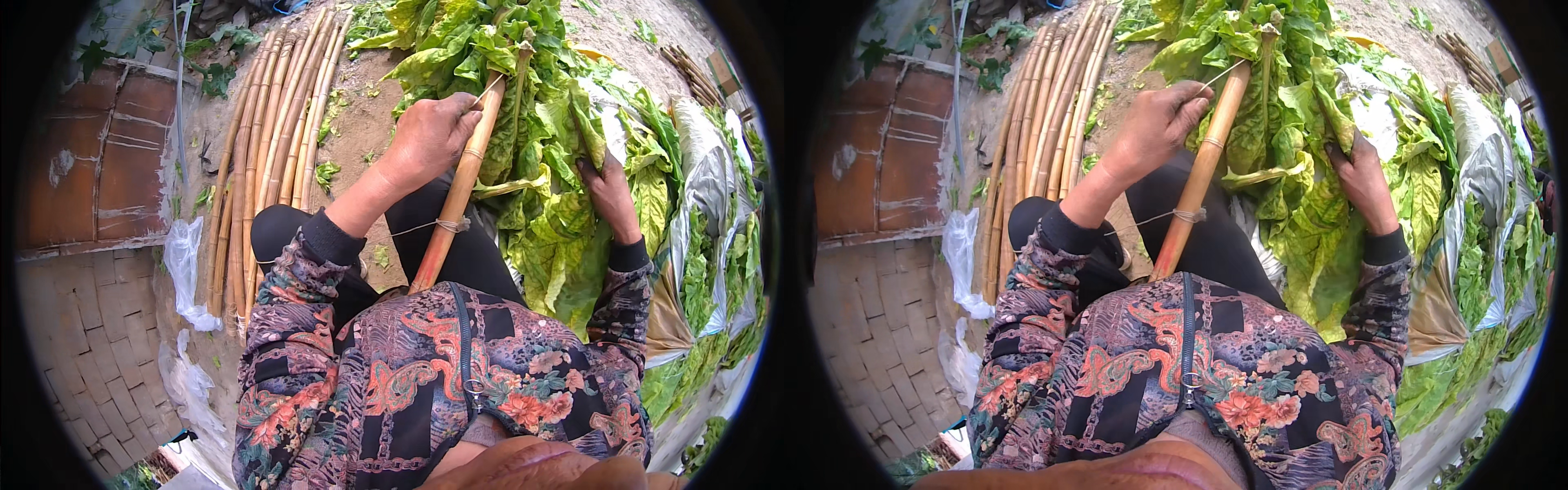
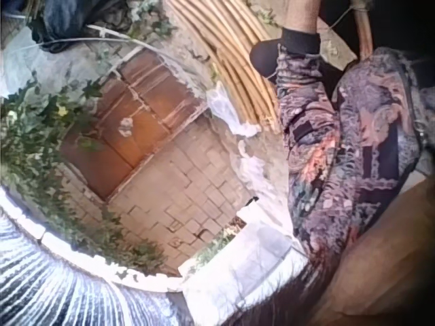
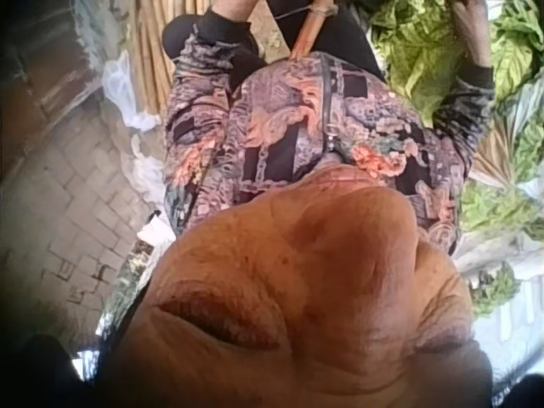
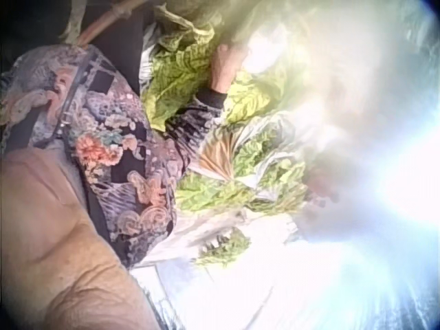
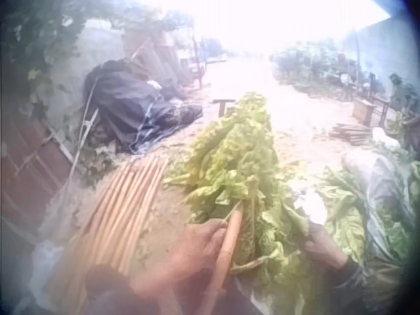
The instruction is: The person sits on the ground and repeatedly picks up large green leaves, wraps them around a thin bamboo stick, and secures them with a string. The person continues to add more leaves to the bundle and ties them together.
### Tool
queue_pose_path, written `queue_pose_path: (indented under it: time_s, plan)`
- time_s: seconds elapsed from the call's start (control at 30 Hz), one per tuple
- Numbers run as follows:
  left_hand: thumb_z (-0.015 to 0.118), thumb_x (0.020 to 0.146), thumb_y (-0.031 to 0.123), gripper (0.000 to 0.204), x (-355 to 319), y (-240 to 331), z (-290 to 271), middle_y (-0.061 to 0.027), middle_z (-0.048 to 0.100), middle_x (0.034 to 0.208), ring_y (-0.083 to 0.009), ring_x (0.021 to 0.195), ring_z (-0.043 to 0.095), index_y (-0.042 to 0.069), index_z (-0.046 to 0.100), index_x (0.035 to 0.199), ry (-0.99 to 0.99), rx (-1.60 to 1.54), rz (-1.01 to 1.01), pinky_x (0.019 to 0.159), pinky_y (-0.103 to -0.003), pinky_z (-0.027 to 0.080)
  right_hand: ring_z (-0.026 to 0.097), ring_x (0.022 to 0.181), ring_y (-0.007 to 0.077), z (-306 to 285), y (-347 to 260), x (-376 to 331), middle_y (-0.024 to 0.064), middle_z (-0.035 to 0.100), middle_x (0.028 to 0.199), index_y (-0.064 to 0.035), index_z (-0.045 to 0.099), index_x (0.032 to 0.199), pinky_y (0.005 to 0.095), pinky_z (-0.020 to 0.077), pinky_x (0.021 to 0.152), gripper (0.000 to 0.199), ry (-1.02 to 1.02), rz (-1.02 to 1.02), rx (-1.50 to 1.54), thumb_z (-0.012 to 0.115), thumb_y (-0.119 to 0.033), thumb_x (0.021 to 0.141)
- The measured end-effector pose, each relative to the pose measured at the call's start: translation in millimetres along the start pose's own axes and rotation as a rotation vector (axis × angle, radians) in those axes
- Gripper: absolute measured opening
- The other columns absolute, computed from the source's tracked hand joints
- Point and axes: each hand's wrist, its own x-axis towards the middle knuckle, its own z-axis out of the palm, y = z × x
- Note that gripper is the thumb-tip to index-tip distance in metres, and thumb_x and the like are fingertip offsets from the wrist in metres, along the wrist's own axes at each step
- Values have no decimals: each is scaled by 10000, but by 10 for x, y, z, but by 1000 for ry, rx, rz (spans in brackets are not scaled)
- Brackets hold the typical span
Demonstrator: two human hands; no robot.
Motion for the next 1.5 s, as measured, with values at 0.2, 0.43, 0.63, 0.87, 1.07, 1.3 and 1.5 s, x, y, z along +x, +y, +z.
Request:
queue_pose_path:
  time_s: [0.2,0.43,0.63,0.87,1.07,1.3,1.5]
  plan:
    - [599,851,144,159,75,-317,-247,-157,636,739,-307,663,630,24,675,923,-11,146,177,582,-354,479,568,790,418,430,250,351,267,585,825,49,521,1078,430,449,688,344,-618,-25,-404,626,-107,789]
    - [604,815,183,170,101,-603,-181,-122,674,813,-282,790,650,70,690,908,-527,129,73,706,-362,495,577,1050,329,1111,596,741,283,596,1101,89,513,1177,360,431,898,436,-344,95,145,585,-97,789]
    - [566,845,200,246,503,-1212,410,-102,694,896,-227,843,656,34,676,991,-829,90,-78,758,-370,494,568,881,216,1190,289,829,148,632,982,78,537,1051,346,454,787,282,-327,277,128,583,-42,800]
    - [661,807,208,277,1515,-883,-39,-115,696,877,-211,784,656,14,676,1004,-588,146,-24,725,-332,513,563,971,245,868,110,901,186,613,1026,65,546,1049,349,436,875,292,-591,179,163,561,-31,774]
    - [650,820,175,205,967,-116,-468,-106,678,747,-178,634,615,21,697,948,-408,251,193,608,-309,473,618,907,300,1162,474,810,213,641,982,63,552,1056,368,473,809,299,-145,157,-15,571,-46,778]
    - [595,882,131,226,263,586,126,-93,663,750,-89,624,550,-65,652,980,-365,-269,5,591,-249,450,519,973,191,2126,1043,1444,110,538,1082,-24,439,1245,296,422,848,484,287,403,949,619,-272,869]
    - [566,882,119,210,-48,283,757,-161,676,818,-174,780,648,-48,652,976,-480,-307,44,714,-297,495,554,866,172,1734,197,977,102,616,955,5,501,1192,312,452,803,425,49,167,593,644,-193,844]
